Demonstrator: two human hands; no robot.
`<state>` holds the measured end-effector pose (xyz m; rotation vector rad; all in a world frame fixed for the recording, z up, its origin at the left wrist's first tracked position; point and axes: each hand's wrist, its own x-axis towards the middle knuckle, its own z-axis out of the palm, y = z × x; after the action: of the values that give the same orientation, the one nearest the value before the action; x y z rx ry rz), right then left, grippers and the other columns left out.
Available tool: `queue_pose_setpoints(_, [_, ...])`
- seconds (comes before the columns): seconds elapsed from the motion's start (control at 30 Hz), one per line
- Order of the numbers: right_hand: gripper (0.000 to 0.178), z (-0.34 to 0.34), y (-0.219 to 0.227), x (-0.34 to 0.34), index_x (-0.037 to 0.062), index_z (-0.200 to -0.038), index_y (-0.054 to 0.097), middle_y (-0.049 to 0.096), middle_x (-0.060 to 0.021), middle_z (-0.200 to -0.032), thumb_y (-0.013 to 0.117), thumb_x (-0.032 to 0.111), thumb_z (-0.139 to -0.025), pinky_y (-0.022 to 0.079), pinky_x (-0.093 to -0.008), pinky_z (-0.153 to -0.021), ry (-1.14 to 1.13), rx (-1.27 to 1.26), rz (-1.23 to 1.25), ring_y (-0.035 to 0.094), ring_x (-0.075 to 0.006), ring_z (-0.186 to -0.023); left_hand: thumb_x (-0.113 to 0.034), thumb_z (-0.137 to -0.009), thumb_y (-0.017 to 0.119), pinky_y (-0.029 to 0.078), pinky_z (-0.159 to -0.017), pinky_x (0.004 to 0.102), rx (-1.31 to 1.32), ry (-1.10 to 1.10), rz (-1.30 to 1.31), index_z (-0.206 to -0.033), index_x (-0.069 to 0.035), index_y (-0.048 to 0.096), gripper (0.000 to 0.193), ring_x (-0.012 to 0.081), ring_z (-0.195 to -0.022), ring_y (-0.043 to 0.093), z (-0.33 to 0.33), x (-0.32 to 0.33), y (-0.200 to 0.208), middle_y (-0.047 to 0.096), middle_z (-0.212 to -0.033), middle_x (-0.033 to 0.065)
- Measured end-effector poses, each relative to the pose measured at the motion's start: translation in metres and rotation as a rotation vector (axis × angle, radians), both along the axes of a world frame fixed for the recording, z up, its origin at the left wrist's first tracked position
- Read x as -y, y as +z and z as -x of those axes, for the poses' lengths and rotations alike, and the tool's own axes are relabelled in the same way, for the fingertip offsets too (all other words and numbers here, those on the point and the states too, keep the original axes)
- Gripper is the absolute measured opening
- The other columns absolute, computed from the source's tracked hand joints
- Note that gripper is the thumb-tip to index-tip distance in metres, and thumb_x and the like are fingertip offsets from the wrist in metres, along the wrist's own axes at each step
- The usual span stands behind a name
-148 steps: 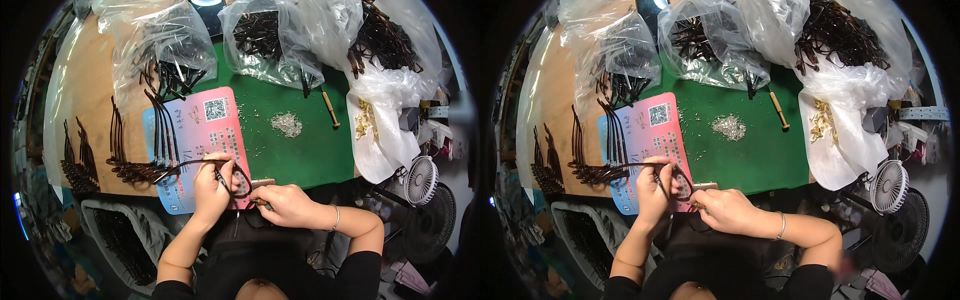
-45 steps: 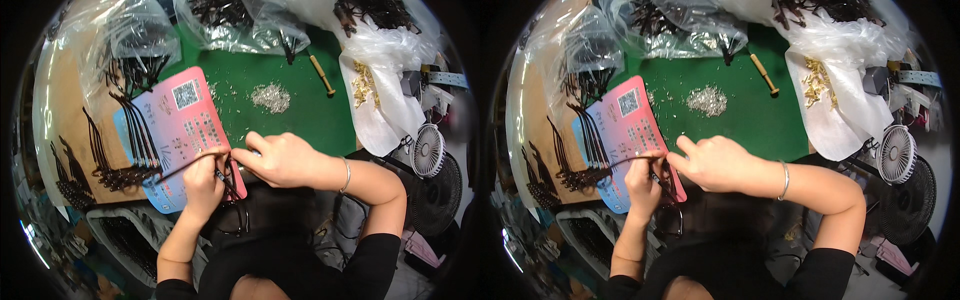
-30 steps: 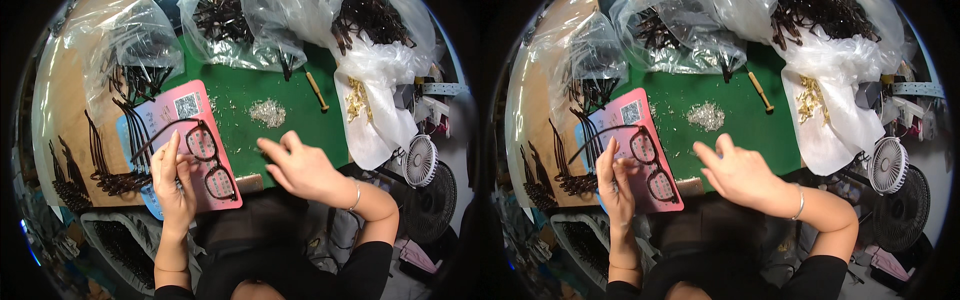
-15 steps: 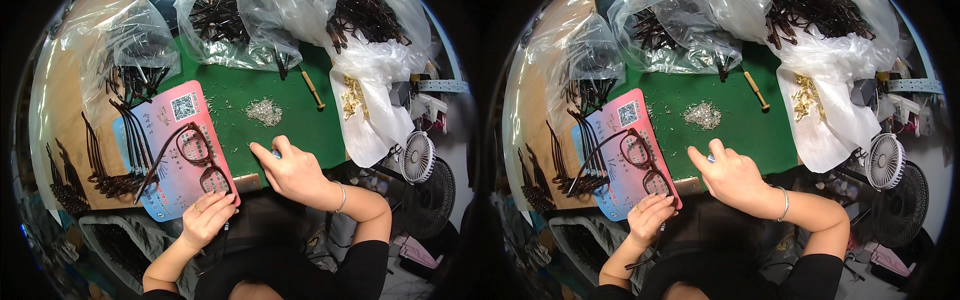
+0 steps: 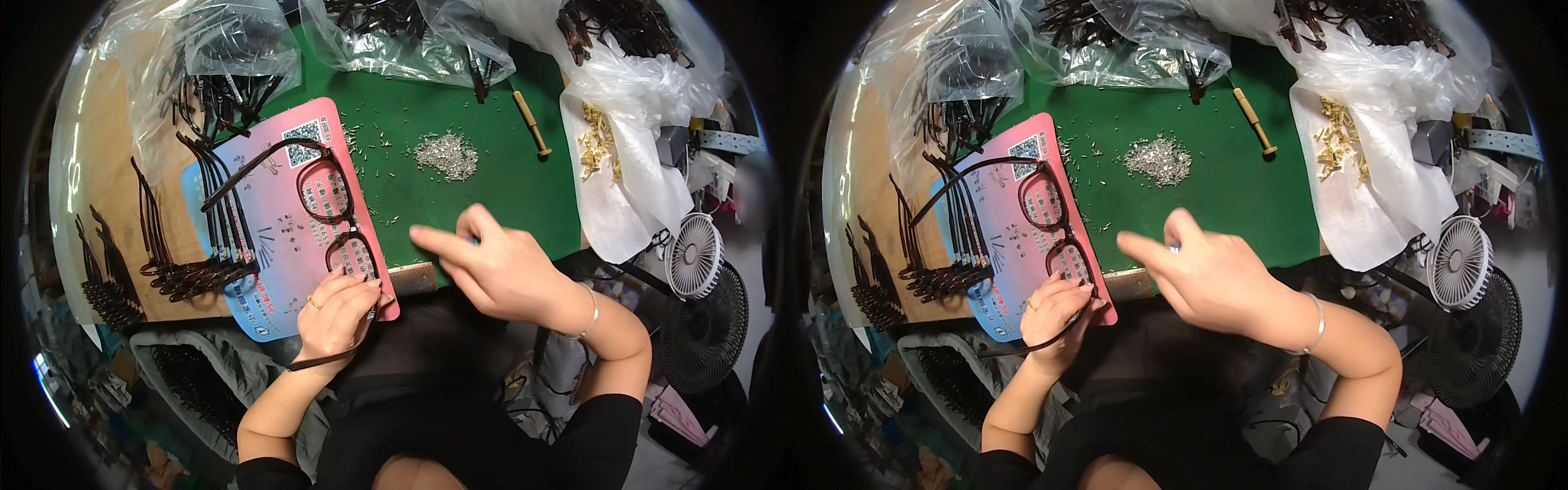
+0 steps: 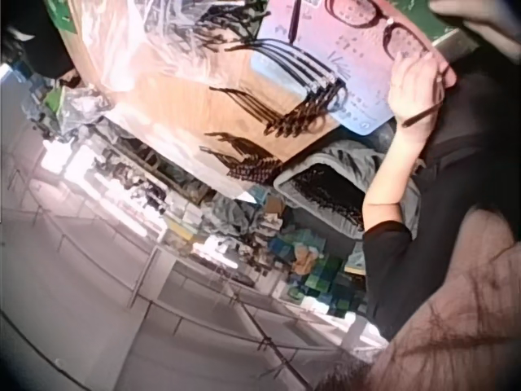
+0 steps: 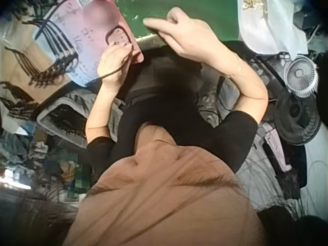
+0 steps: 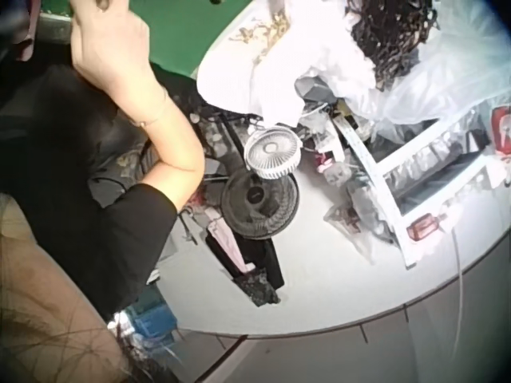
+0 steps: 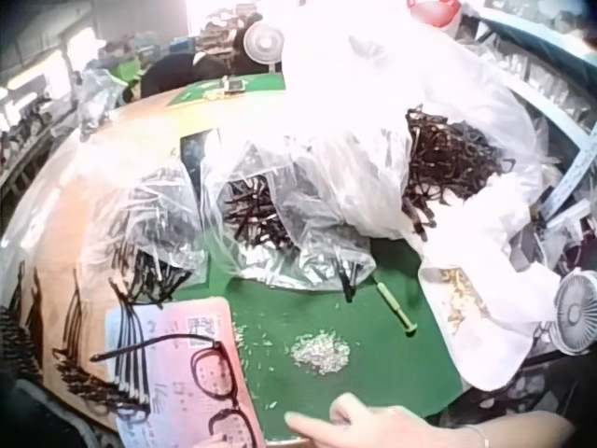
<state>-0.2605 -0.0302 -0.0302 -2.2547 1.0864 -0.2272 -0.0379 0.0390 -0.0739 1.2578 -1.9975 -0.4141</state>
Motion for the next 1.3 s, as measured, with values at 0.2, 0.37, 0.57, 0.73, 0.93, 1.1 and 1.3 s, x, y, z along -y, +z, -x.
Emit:
queue_pose_setpoints(0.2, [0.034,-0.012,-0.003,-0.011,0.0148,-0.111,0.058,0.049,-0.0144,-0.078,0.060,0.010,-0.077,0.048,-0.0339,-0.043,0.143,0.170,-0.135,0.055,-0.0261,-0.047,0.000,-0.064,0.074,0.052,-0.080,0.0396,0.002,-0.003,0.007,-0.079,-0.004,0.064,0.019,0.0245,-0.081,0.064,-0.001,0.005,0.000,0.067,-0.082,0.0067])
queue_pose_setpoints(0.37, [0.035,-0.014,-0.008,-0.011,0.0143,-0.109,0.058,0.049,-0.0147,-0.077,0.061,0.009,-0.074,0.047,-0.0345,-0.042,0.161,0.155,-0.121,0.054,-0.0266,-0.044,-0.001,-0.064,0.075,0.052,-0.083,0.0404,0.016,-0.011,-0.035,-0.078,-0.005,0.064,0.018,0.0238,-0.080,0.064,-0.001,0.007,0.003,0.067,-0.081,0.0059])
queue_pose_setpoints(0.57, [0.035,-0.015,-0.007,-0.010,0.0146,-0.108,0.058,0.049,-0.0138,-0.077,0.061,0.008,-0.074,0.047,-0.0345,-0.041,0.178,0.169,-0.100,0.054,-0.0261,-0.044,0.000,-0.063,0.074,0.051,-0.083,0.0406,0.006,0.001,-0.052,-0.077,-0.005,0.065,0.018,0.0237,-0.079,0.065,-0.001,0.005,0.003,0.067,-0.079,0.0057])
queue_pose_setpoints(0.73, [0.035,-0.014,-0.009,-0.010,0.0142,-0.107,0.059,0.048,-0.0128,-0.076,0.061,0.008,-0.073,0.046,-0.0337,-0.041,0.175,0.187,-0.074,0.054,-0.0249,-0.044,0.000,-0.062,0.074,0.051,-0.082,0.0398,0.002,-0.002,-0.042,-0.077,-0.005,0.065,0.019,0.0238,-0.078,0.065,-0.001,0.005,0.001,0.067,-0.079,0.0062])
queue_pose_setpoints(0.93, [0.035,-0.015,-0.007,-0.012,0.0141,-0.106,0.059,0.048,-0.0128,-0.076,0.061,0.008,-0.072,0.046,-0.0335,-0.040,0.175,0.167,-0.048,0.054,-0.0246,-0.044,-0.001,-0.062,0.074,0.051,-0.081,0.0395,-0.017,0.002,-0.024,-0.077,-0.005,0.065,0.018,0.0235,-0.078,0.065,-0.001,0.005,0.000,0.067,-0.080,0.0061])
queue_pose_setpoints(1.1, [0.033,-0.016,-0.006,-0.011,0.0139,-0.106,0.059,0.049,-0.0135,-0.076,0.061,0.009,-0.073,0.047,-0.0338,-0.040,0.206,0.153,-0.016,0.056,-0.0252,-0.046,-0.001,-0.062,0.074,0.051,-0.082,0.0396,-0.012,-0.001,-0.016,-0.077,-0.005,0.065,0.018,0.0233,-0.078,0.064,-0.003,0.004,0.000,0.067,-0.080,0.0058])
queue_pose_setpoints(1.3, [0.031,-0.017,-0.004,0.004,0.0056,-0.105,0.052,0.049,-0.0142,-0.078,0.059,0.010,-0.076,0.047,-0.0370,-0.042,0.325,0.074,-0.050,0.058,-0.0275,-0.050,-0.002,-0.064,0.076,0.051,-0.082,0.0395,-0.049,0.002,-0.024,-0.076,-0.006,0.064,0.017,0.0228,-0.078,0.064,-0.001,0.005,-0.001,0.067,-0.079,0.0058])
